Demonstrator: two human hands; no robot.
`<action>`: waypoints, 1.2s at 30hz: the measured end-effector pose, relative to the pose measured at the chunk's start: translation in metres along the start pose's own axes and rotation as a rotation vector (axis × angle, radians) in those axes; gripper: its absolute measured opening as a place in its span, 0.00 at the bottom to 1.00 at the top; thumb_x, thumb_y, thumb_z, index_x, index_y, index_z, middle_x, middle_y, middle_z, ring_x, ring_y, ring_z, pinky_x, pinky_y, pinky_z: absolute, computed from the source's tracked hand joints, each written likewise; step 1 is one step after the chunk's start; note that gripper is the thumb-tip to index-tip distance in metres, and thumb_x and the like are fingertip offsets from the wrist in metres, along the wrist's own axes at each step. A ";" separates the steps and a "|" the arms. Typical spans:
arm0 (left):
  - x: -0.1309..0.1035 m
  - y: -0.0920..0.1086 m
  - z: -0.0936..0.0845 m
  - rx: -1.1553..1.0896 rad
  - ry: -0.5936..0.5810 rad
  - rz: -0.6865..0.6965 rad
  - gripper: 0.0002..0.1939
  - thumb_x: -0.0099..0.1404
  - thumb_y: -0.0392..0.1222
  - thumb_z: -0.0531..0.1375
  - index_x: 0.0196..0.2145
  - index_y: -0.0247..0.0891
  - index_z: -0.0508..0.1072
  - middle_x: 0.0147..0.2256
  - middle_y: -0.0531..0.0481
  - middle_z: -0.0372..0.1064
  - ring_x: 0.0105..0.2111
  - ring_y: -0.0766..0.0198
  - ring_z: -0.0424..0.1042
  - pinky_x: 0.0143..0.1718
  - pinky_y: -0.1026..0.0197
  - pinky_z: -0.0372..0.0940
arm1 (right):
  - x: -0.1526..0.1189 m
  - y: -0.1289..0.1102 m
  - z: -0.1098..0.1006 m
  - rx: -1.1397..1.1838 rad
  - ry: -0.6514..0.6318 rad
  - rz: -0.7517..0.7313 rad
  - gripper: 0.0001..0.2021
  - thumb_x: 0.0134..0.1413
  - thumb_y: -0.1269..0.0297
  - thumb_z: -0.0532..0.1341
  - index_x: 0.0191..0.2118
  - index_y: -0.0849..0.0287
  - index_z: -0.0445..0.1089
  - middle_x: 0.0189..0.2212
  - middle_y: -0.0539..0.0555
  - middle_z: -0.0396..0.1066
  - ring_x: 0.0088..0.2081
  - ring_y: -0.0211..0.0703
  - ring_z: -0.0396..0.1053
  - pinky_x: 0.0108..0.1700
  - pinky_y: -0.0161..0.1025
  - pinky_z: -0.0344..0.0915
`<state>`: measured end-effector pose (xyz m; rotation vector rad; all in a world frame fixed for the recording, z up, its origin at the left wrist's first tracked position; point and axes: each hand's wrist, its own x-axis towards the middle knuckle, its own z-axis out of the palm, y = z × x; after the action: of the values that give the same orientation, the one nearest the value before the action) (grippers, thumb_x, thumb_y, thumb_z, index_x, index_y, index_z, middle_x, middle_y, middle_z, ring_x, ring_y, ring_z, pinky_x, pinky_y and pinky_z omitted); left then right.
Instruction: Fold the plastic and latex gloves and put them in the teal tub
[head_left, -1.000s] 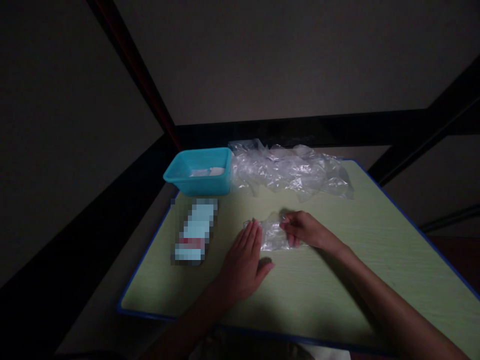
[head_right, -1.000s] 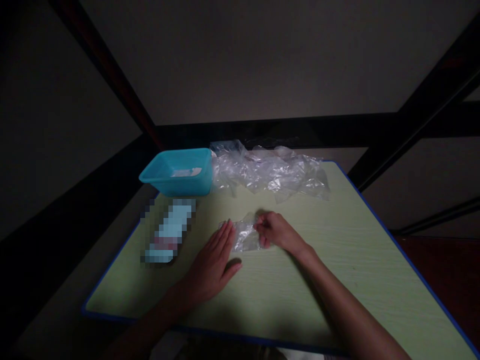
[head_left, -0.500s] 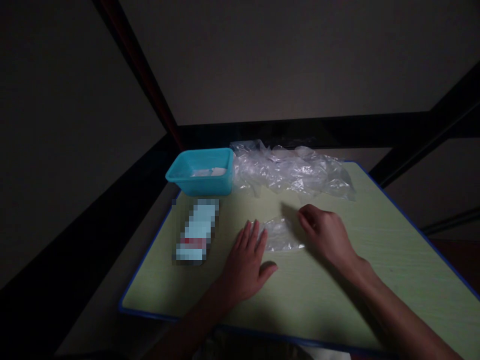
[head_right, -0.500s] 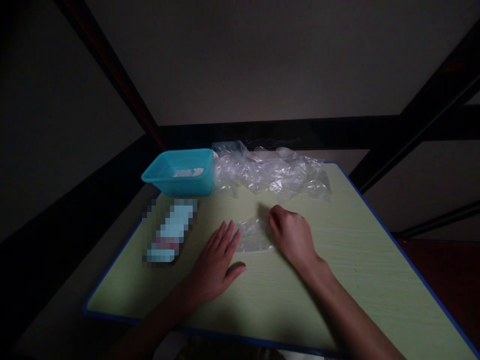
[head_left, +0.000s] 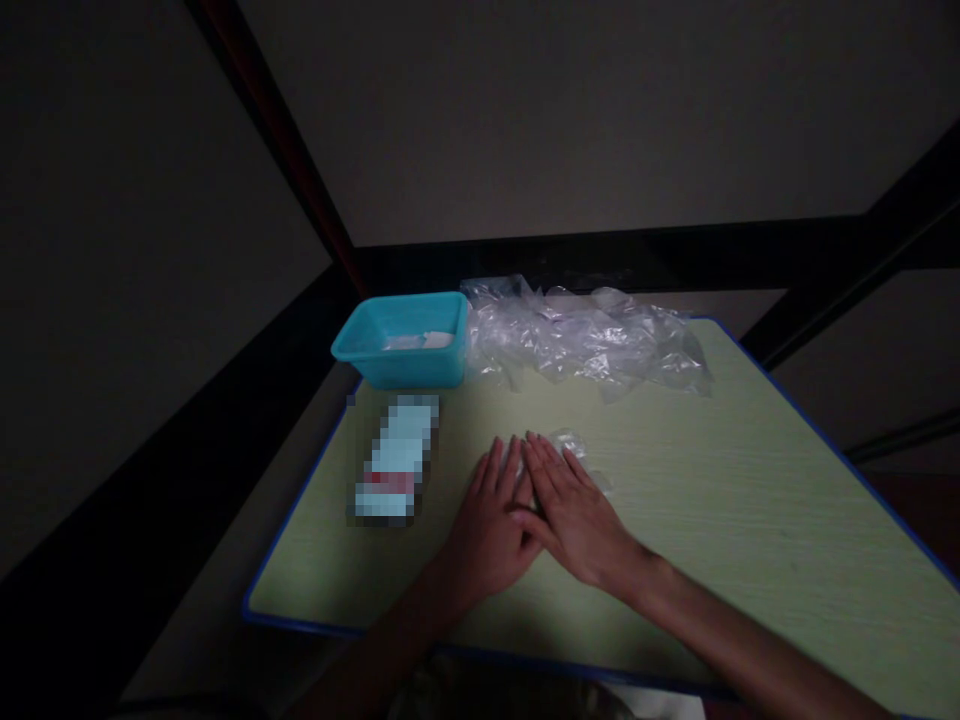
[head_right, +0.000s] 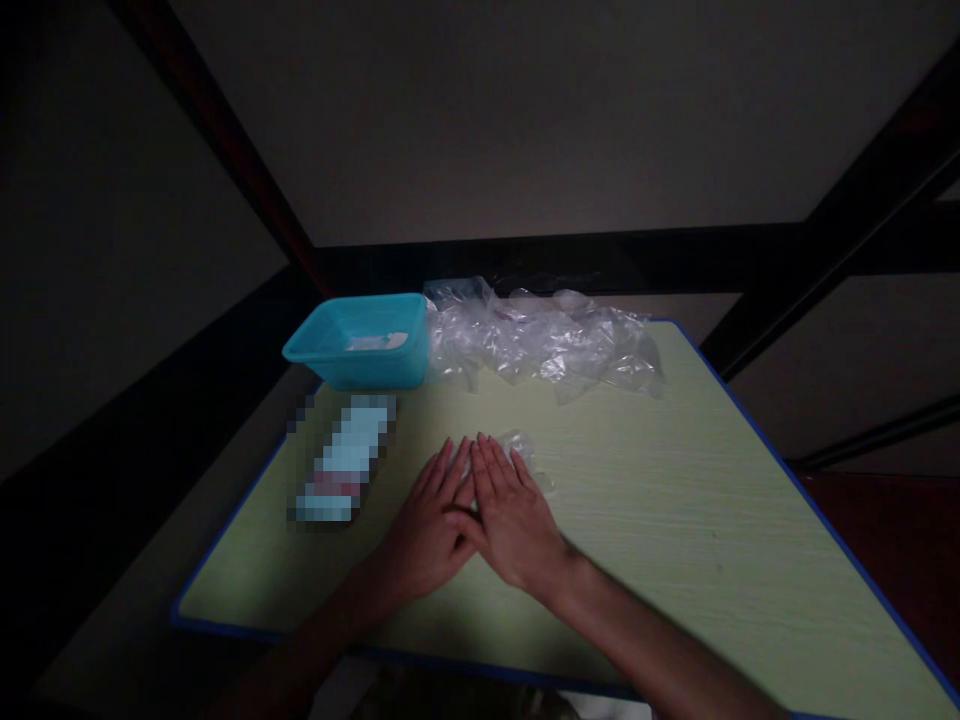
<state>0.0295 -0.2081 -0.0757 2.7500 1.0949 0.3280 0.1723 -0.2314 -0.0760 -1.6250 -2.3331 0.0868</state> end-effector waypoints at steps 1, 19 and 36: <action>0.000 0.000 0.000 0.009 -0.002 -0.001 0.34 0.60 0.43 0.53 0.60 0.25 0.49 0.62 0.32 0.42 0.63 0.45 0.33 0.59 0.42 0.46 | -0.002 0.002 0.000 -0.022 0.007 0.013 0.32 0.60 0.49 0.43 0.61 0.72 0.52 0.60 0.67 0.50 0.62 0.53 0.47 0.59 0.53 0.50; 0.001 0.000 -0.006 0.079 -0.008 0.004 0.36 0.62 0.56 0.52 0.59 0.26 0.53 0.61 0.30 0.43 0.62 0.42 0.39 0.57 0.43 0.48 | -0.024 0.038 -0.010 -0.114 0.068 0.116 0.34 0.60 0.46 0.41 0.62 0.68 0.47 0.60 0.68 0.50 0.61 0.56 0.49 0.57 0.61 0.47; 0.005 -0.018 -0.022 -0.082 0.025 -0.053 0.33 0.63 0.47 0.53 0.60 0.27 0.46 0.59 0.30 0.50 0.61 0.47 0.47 0.59 0.40 0.45 | -0.049 0.041 -0.039 -0.137 0.046 0.036 0.17 0.60 0.56 0.50 0.47 0.55 0.71 0.60 0.59 0.54 0.60 0.58 0.51 0.56 0.65 0.48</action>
<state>0.0154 -0.1902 -0.0584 2.6470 1.1320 0.3918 0.2362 -0.2668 -0.0576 -1.7137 -2.3207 -0.1034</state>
